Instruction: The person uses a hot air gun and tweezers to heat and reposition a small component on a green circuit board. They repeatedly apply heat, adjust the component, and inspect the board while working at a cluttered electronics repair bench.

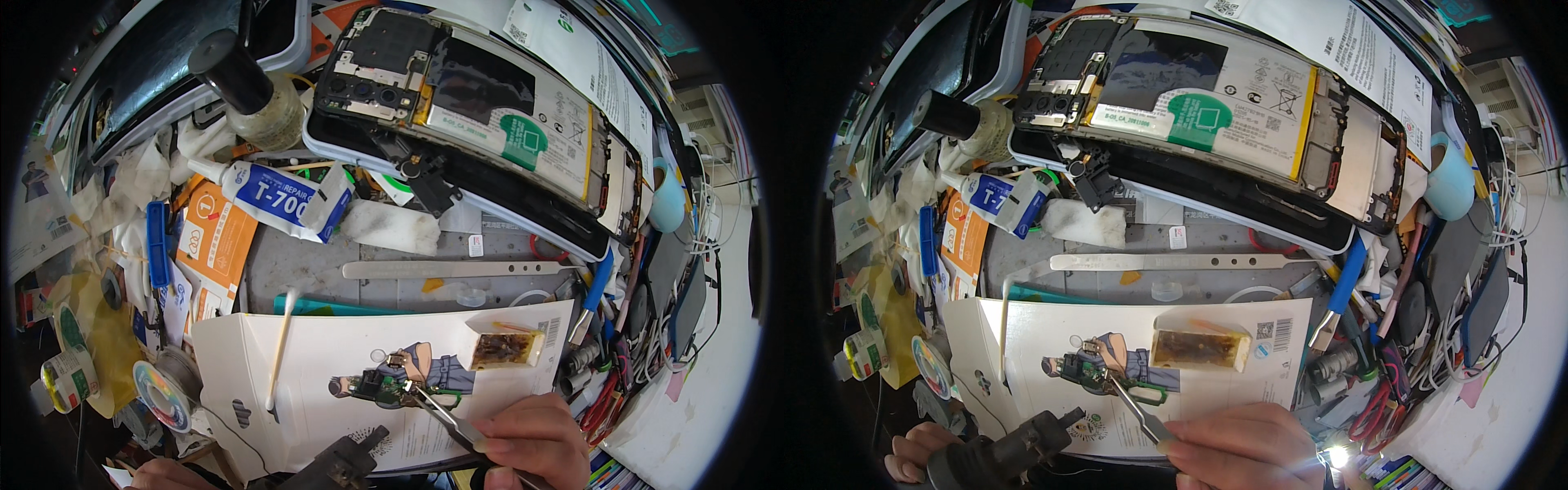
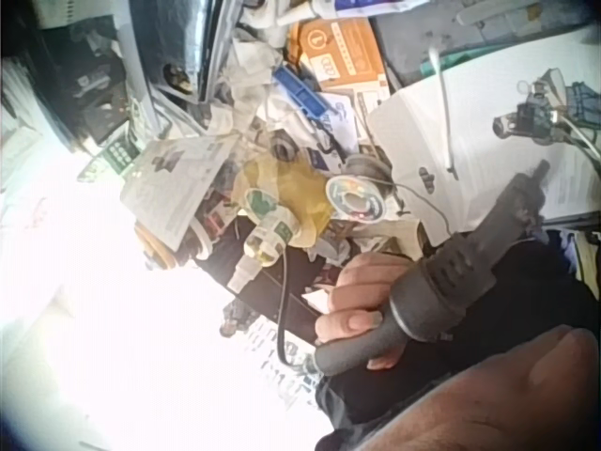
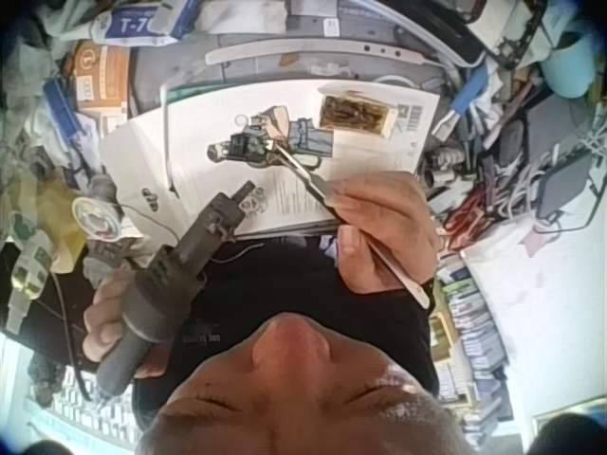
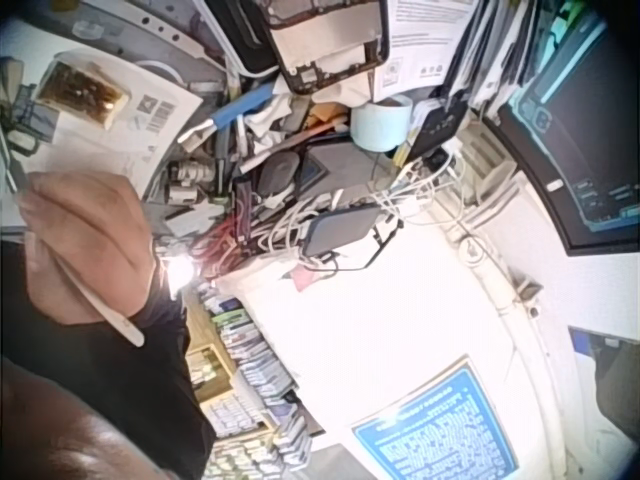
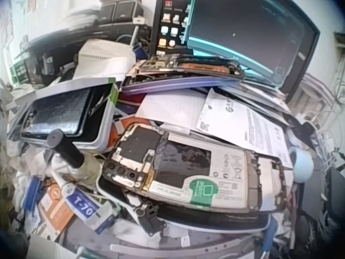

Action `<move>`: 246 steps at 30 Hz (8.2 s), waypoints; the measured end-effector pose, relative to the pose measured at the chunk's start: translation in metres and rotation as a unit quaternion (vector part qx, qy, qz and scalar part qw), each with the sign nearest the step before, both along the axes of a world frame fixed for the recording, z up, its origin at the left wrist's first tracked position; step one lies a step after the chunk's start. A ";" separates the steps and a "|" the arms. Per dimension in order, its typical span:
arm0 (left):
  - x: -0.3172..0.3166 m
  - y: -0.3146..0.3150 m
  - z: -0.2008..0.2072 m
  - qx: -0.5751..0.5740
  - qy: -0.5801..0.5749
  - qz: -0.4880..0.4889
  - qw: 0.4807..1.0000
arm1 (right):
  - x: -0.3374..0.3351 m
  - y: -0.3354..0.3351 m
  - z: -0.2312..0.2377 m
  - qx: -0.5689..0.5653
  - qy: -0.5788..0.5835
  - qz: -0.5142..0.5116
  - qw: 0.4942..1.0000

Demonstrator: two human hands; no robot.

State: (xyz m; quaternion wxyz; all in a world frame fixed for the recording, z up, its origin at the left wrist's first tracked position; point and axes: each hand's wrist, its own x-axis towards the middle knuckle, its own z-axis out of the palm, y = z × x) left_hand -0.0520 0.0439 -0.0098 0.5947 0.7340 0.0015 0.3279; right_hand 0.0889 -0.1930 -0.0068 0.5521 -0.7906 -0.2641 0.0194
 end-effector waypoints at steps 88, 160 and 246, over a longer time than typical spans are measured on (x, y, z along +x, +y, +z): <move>-0.037 0.024 0.002 -0.007 -0.008 0.008 1.000 | -0.003 0.000 0.002 -0.034 -0.010 -0.014 0.999; -0.008 0.000 0.001 0.008 0.024 0.003 1.000 | -0.002 -0.001 0.002 -0.029 -0.002 -0.010 1.000; -0.015 -0.002 0.006 0.000 0.015 0.017 1.000 | -0.004 -0.001 0.001 -0.027 -0.009 -0.040 0.999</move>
